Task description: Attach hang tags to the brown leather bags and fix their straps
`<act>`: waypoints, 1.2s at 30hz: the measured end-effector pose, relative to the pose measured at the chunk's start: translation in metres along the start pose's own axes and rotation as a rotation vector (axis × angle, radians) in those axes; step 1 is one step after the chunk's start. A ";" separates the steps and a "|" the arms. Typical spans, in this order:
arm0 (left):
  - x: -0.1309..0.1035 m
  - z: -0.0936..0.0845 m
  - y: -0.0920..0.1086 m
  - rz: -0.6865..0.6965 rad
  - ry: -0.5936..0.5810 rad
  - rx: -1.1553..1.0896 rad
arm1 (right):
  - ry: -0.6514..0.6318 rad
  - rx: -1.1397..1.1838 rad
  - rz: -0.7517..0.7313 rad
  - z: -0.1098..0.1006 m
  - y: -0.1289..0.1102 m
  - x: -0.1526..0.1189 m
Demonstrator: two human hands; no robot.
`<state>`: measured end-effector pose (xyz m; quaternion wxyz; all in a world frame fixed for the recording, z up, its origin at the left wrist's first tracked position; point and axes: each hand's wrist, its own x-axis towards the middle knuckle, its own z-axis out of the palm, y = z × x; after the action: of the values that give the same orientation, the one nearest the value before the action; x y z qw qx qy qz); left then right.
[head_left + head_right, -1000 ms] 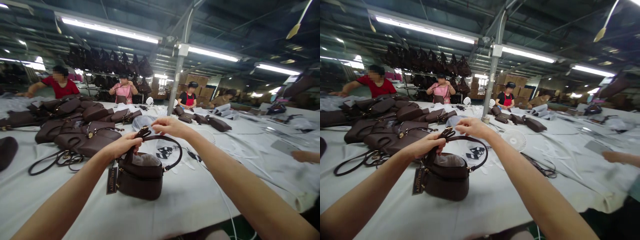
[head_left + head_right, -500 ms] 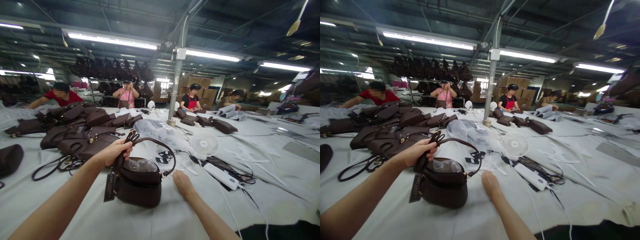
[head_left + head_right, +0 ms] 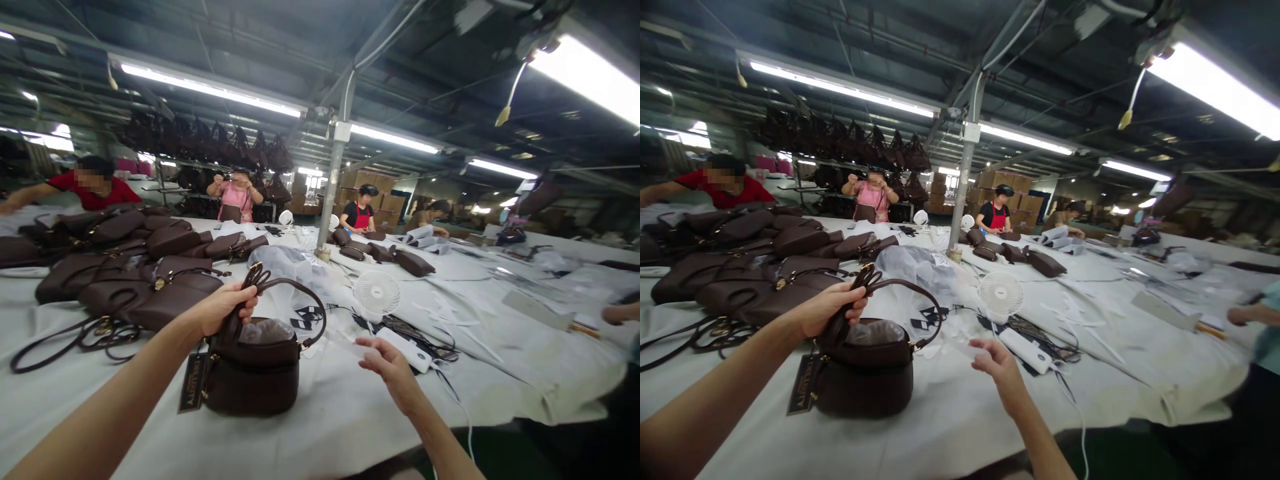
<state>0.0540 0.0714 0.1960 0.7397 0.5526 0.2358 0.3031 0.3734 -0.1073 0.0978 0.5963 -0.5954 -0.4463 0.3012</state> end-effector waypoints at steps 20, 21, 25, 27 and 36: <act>-0.019 0.009 -0.002 0.087 0.025 0.192 | -0.118 0.160 0.005 0.067 -0.074 -0.008; -0.018 0.010 -0.003 0.115 0.027 0.248 | -0.124 0.139 0.003 0.074 -0.078 -0.007; -0.014 0.016 -0.003 0.194 0.067 0.417 | -0.201 -0.029 0.034 0.116 -0.089 0.005; -0.013 0.020 -0.002 0.233 0.088 0.458 | -0.225 -0.115 0.049 0.144 -0.095 0.015; -0.021 0.018 -0.008 0.383 0.226 1.037 | -0.225 0.402 0.097 0.219 -0.103 0.035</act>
<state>0.0526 0.0427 0.1941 0.2732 0.8408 0.3272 0.3338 0.1755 0.0097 0.1811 0.6341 -0.4482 -0.4118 0.4769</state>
